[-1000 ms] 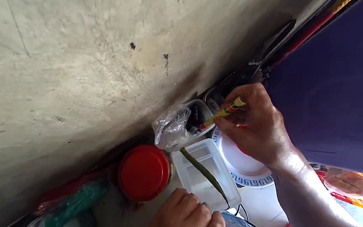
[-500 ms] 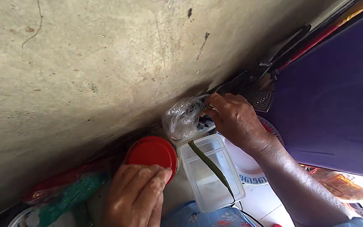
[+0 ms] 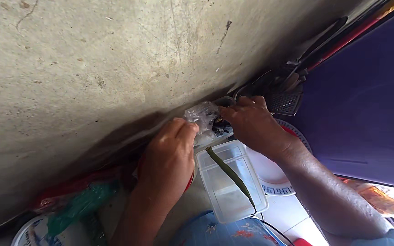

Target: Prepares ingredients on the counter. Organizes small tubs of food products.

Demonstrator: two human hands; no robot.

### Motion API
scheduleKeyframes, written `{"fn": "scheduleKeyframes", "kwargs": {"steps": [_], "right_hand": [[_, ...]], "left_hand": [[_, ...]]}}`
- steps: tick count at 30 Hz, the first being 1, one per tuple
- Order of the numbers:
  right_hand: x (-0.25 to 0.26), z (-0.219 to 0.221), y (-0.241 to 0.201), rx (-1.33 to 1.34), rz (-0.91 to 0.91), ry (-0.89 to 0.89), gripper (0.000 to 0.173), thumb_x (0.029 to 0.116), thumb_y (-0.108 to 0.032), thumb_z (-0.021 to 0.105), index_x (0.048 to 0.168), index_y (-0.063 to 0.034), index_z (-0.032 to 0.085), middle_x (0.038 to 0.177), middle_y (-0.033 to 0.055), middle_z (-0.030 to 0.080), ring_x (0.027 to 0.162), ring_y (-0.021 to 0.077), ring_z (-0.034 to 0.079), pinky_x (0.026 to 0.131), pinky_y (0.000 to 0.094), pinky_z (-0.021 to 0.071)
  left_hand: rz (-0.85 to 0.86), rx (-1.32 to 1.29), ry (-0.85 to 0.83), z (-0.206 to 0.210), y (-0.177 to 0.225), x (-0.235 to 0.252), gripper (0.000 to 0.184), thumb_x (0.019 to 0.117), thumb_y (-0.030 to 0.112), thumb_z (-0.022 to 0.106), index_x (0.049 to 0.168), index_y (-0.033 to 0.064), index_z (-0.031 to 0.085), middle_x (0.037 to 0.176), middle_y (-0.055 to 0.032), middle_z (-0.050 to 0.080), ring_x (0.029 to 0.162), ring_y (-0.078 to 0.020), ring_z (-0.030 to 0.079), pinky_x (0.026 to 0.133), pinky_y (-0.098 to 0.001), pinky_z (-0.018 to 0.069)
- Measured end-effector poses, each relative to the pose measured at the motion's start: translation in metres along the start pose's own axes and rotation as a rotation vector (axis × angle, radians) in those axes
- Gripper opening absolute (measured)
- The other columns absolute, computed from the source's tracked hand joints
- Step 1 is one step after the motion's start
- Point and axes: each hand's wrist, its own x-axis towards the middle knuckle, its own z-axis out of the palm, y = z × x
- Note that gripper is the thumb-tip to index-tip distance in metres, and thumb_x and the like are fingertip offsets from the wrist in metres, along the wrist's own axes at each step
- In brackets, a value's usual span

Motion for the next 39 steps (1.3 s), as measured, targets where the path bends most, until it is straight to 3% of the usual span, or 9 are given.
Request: {"fn": "scheduleKeyframes", "kwargs": {"steps": [4,10,15,25,28,30,33,35,39], "right_hand": [[0.002,0.001,0.006,0.136,-0.013,0.119,0.008,0.0891,0.000,0.070,0.093,-0.0064,0.074,0.080,0.0134,0.069,0.084,0.0381,0.066,0.080,0.0606,0.0470],[0.007,0.005,0.005,0.146,0.035,0.081,0.009,0.0929,-0.006,0.070,0.094,-0.0102,0.078,0.087,0.0098,0.074,0.091,0.0360,0.067,0.088,0.0609,0.0456],[0.015,0.002,-0.004,0.091,0.099,0.042,0.007,0.0931,-0.006,0.067,0.091,-0.0050,0.074,0.084,0.0189,0.069,0.092,0.0439,0.066,0.084,0.0649,0.0446],[0.021,-0.005,-0.016,-0.060,0.177,-0.037,0.016,0.0943,-0.008,0.063,0.104,0.0011,0.072,0.104,0.0295,0.070,0.106,0.0519,0.064,0.088,0.0729,0.0413],[-0.002,-0.004,-0.015,0.044,0.024,0.171,0.032,0.0917,0.006,0.058,0.120,-0.0006,0.071,0.119,0.0256,0.068,0.117,0.0499,0.059,0.100,0.0781,0.0310],[-0.026,-0.014,-0.021,0.123,-0.050,0.303,0.027,0.0993,-0.003,0.054,0.121,-0.0037,0.070,0.125,0.0215,0.067,0.121,0.0452,0.059,0.104,0.0756,0.0316],[-0.071,-0.030,-0.038,0.217,0.013,0.194,0.031,0.1004,-0.031,0.063,0.098,-0.0009,0.069,0.096,0.0193,0.068,0.092,0.0405,0.067,0.078,0.0646,0.0520],[-0.093,-0.024,-0.049,0.249,0.108,-0.010,0.045,0.0911,-0.046,0.074,0.099,-0.0019,0.069,0.085,0.0176,0.067,0.078,0.0393,0.068,0.066,0.0634,0.0544],[-0.109,-0.006,-0.049,0.265,0.133,0.024,0.019,0.0899,-0.022,0.075,0.092,-0.0041,0.069,0.079,0.0146,0.068,0.072,0.0362,0.068,0.061,0.0609,0.0532]], "left_hand": [[-0.084,-0.153,0.208,-0.021,-0.006,-0.002,0.016,0.1012,0.010,0.058,0.107,0.0000,0.070,0.102,-0.0086,0.069,0.089,-0.0105,0.066,0.078,-0.0248,0.0560],[-0.217,-0.619,0.411,-0.028,-0.006,-0.004,0.009,0.1078,0.010,0.046,0.116,0.0066,0.048,0.102,-0.0013,0.066,0.087,-0.0168,0.074,0.076,-0.0367,0.0668],[-0.254,-0.943,0.494,-0.026,0.012,0.003,0.007,0.1095,0.008,0.037,0.114,0.0107,0.043,0.111,-0.0045,0.065,0.101,-0.0236,0.073,0.090,-0.0454,0.0641],[-0.223,-1.155,0.606,-0.028,0.043,0.024,0.008,0.1073,0.004,0.034,0.111,0.0041,0.040,0.109,-0.0104,0.056,0.104,-0.0221,0.069,0.096,-0.0455,0.0601],[-0.234,-1.147,0.612,-0.031,0.046,0.023,0.009,0.1075,0.003,0.035,0.114,0.0003,0.042,0.113,-0.0156,0.055,0.107,-0.0257,0.069,0.097,-0.0466,0.0601],[-0.214,-1.150,0.656,-0.036,0.048,0.018,0.010,0.1075,0.002,0.035,0.114,0.0000,0.041,0.113,-0.0159,0.055,0.108,-0.0268,0.068,0.098,-0.0474,0.0595],[-0.136,-1.145,0.749,-0.043,0.049,0.011,0.008,0.1072,0.001,0.034,0.112,0.0012,0.041,0.109,-0.0151,0.056,0.105,-0.0273,0.069,0.098,-0.0482,0.0585],[-0.109,-1.123,0.779,-0.045,0.050,0.010,0.008,0.1069,0.002,0.035,0.112,0.0007,0.040,0.109,-0.0153,0.055,0.104,-0.0267,0.068,0.099,-0.0479,0.0577],[-0.158,-1.082,0.756,-0.041,0.054,0.011,0.010,0.1070,0.004,0.038,0.115,-0.0009,0.043,0.110,-0.0159,0.055,0.103,-0.0252,0.067,0.097,-0.0459,0.0583]]}}
